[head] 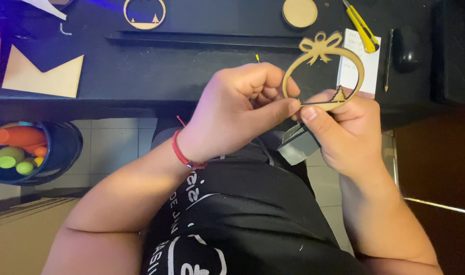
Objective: The person sands the edges of a small, circular wooden ornament with a bow design using a piece of sandpaper. They hold the ornament in one hand and rub the sandpaper against its edges and surface to smooth it. The person occasionally pauses to inspect the ornament before continuing to sand it.
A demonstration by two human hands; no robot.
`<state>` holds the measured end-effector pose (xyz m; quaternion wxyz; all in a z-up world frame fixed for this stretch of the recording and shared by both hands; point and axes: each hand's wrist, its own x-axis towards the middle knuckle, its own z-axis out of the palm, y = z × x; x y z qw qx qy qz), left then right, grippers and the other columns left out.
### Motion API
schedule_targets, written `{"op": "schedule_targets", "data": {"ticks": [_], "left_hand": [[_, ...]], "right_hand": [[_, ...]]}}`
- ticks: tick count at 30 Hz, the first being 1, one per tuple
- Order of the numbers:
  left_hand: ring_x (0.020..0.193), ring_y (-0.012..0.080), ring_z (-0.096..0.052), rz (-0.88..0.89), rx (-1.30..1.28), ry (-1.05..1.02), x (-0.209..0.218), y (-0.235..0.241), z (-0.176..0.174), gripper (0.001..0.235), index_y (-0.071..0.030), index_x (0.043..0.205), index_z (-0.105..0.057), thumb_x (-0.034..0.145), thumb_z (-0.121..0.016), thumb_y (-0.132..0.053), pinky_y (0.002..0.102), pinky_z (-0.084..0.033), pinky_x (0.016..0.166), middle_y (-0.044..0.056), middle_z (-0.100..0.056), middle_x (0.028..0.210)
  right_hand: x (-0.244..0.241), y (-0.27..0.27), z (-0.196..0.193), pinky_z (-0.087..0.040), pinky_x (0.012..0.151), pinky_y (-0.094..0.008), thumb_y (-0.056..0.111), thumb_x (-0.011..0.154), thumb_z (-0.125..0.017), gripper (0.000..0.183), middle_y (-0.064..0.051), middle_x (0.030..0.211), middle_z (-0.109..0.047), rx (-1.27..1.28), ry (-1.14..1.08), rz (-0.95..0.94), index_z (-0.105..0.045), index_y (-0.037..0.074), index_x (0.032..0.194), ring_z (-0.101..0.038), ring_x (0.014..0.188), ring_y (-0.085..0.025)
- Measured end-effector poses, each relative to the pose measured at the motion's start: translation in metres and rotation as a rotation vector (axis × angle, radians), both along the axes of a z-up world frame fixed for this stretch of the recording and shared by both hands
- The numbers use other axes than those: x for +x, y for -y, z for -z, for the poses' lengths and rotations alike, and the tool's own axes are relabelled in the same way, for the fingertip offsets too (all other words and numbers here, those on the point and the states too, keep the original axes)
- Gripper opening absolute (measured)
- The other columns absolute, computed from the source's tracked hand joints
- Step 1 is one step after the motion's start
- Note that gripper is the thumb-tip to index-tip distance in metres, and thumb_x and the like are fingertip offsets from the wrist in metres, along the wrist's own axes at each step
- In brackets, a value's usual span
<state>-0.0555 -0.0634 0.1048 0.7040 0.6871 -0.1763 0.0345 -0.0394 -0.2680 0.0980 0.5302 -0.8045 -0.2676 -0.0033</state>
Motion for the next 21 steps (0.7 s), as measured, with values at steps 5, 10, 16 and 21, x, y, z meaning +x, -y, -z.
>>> {"op": "schedule_targets", "data": {"ticks": [5,10,16,21], "left_hand": [[0.065,0.0053,-0.045,-0.081,0.149,0.094,0.007,-0.01,-0.006,0.021,-0.01,0.076,-0.059,0.094,-0.065,-0.016,0.023,-0.037,0.058,-0.003,-0.063,0.076],[0.06,0.0088,-0.066,-0.218,0.092,0.112,0.01,-0.013,-0.005,0.017,-0.008,0.085,-0.065,0.097,-0.058,-0.017,0.02,-0.054,0.059,0.001,-0.067,0.073],[0.135,0.0292,-0.065,-0.137,0.361,0.503,0.0,-0.02,0.008,0.039,-0.009,0.151,-0.035,0.113,-0.04,-0.016,0.038,-0.062,0.116,0.013,-0.059,0.148],[0.131,0.0159,-0.076,-0.067,0.361,0.208,-0.003,-0.018,-0.002,0.051,-0.024,0.152,-0.034,0.105,-0.051,-0.014,0.025,-0.052,0.11,0.004,-0.072,0.133]], "right_hand": [[-0.007,0.0,-0.004,-0.045,0.07,-0.026,0.016,0.099,-0.06,0.023,-0.007,0.08,-0.068,-0.08,0.057,0.043,-0.071,-0.001,0.089,-0.059,0.073,-0.013],[-0.012,-0.002,-0.007,-0.038,0.064,-0.024,0.014,0.099,-0.062,0.021,-0.005,0.071,-0.062,-0.073,0.059,0.108,-0.072,-0.003,0.09,-0.051,0.067,-0.011],[-0.012,-0.004,-0.007,-0.041,0.068,-0.025,0.011,0.1,-0.064,0.018,-0.004,0.075,-0.065,-0.11,0.101,0.134,-0.073,-0.001,0.09,-0.054,0.07,-0.011],[-0.01,-0.007,-0.006,-0.044,0.069,-0.026,0.012,0.1,-0.063,0.018,-0.008,0.079,-0.066,-0.084,0.088,0.084,-0.07,-0.002,0.092,-0.058,0.072,-0.014]]}}
